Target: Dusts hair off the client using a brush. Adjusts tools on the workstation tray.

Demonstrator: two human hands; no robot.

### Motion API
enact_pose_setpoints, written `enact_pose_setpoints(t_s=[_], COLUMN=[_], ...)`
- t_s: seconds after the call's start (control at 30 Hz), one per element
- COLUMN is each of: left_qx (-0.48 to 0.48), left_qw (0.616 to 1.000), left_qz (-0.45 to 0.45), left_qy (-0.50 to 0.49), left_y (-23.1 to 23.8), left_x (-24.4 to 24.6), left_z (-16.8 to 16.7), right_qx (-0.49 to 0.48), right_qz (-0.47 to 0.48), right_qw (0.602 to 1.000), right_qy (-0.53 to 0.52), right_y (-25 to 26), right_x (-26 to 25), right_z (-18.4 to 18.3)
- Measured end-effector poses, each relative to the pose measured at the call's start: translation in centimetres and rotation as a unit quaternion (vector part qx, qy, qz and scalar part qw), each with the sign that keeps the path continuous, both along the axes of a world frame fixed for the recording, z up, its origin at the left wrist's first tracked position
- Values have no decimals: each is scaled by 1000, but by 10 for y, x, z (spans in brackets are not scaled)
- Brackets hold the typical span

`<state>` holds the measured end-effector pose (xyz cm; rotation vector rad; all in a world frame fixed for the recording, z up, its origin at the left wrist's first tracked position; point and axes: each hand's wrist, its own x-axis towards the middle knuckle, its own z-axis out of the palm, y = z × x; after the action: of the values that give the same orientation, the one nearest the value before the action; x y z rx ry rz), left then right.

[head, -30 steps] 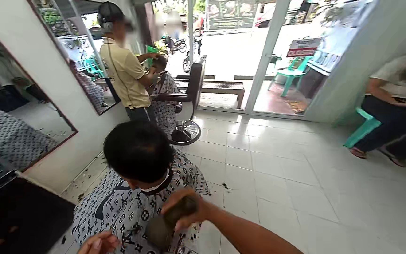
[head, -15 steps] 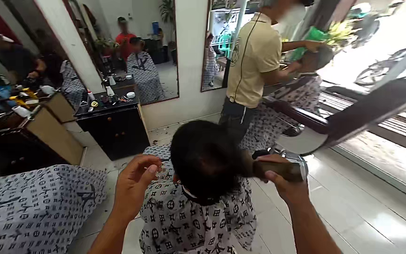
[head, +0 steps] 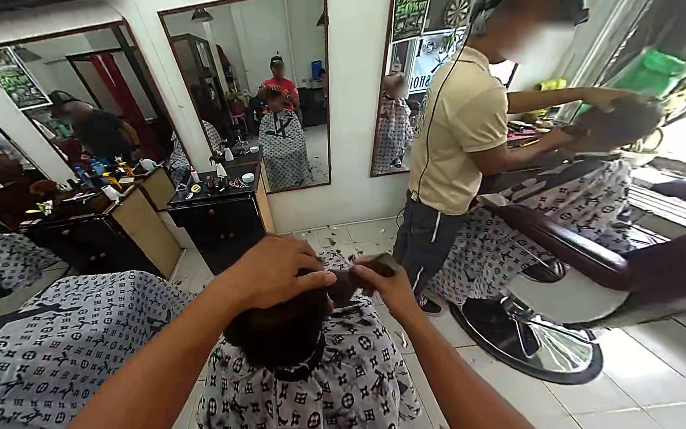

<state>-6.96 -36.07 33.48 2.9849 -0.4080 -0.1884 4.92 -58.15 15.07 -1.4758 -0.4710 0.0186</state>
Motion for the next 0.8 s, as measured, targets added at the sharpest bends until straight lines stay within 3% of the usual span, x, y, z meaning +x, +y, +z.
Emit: enact_pose_setpoints(t_s=[0.07, 0.13, 0.2, 0.3, 0.4, 0.43, 0.5, 0.57, 0.6, 0.63, 0.7, 0.73, 0.8], left_qx=[39, 69, 29, 52, 9, 8, 50, 152, 189, 201, 186, 168, 138], left_qw=[999, 997, 997, 997, 998, 999, 990, 950, 933, 928, 937, 948, 972], left_qz=[-2, -14, -56, -13, -56, -30, 119, 270, 305, 296, 171, 95, 14], left_qy=[27, 39, 48, 54, 36, 44, 53, 22, -24, -101, -240, -253, -188], left_y=[1, 7, 12, 22, 31, 33, 39, 42, 37, 30, 9, -3, -20], left_x=[9, 15, 15, 15, 5, 1, -7, -17, -25, -36, -55, -60, -64], left_z=[4, 6, 10, 9, 8, 10, 22, 33, 37, 34, 15, 2, -15], right_qx=[60, 60, 59, 56, 55, 61, 77, 87, 92, 93, 106, 137, 264], right_qz=[-28, -62, -84, -109, -130, -137, -151, -160, -162, -161, -156, -141, -48], right_qw=[997, 994, 992, 988, 985, 984, 980, 977, 976, 976, 974, 971, 952], right_qy=[48, 62, 69, 94, 95, 97, 102, 107, 111, 114, 127, 137, 146], right_y=[-18, -35, -50, -73, -89, -92, -94, -92, -90, -87, -77, -71, -58], right_x=[-18, -31, -39, -49, -53, -56, -60, -63, -64, -65, -66, -67, -70], right_z=[-14, -28, -35, -48, -52, -53, -53, -50, -50, -50, -50, -49, -42])
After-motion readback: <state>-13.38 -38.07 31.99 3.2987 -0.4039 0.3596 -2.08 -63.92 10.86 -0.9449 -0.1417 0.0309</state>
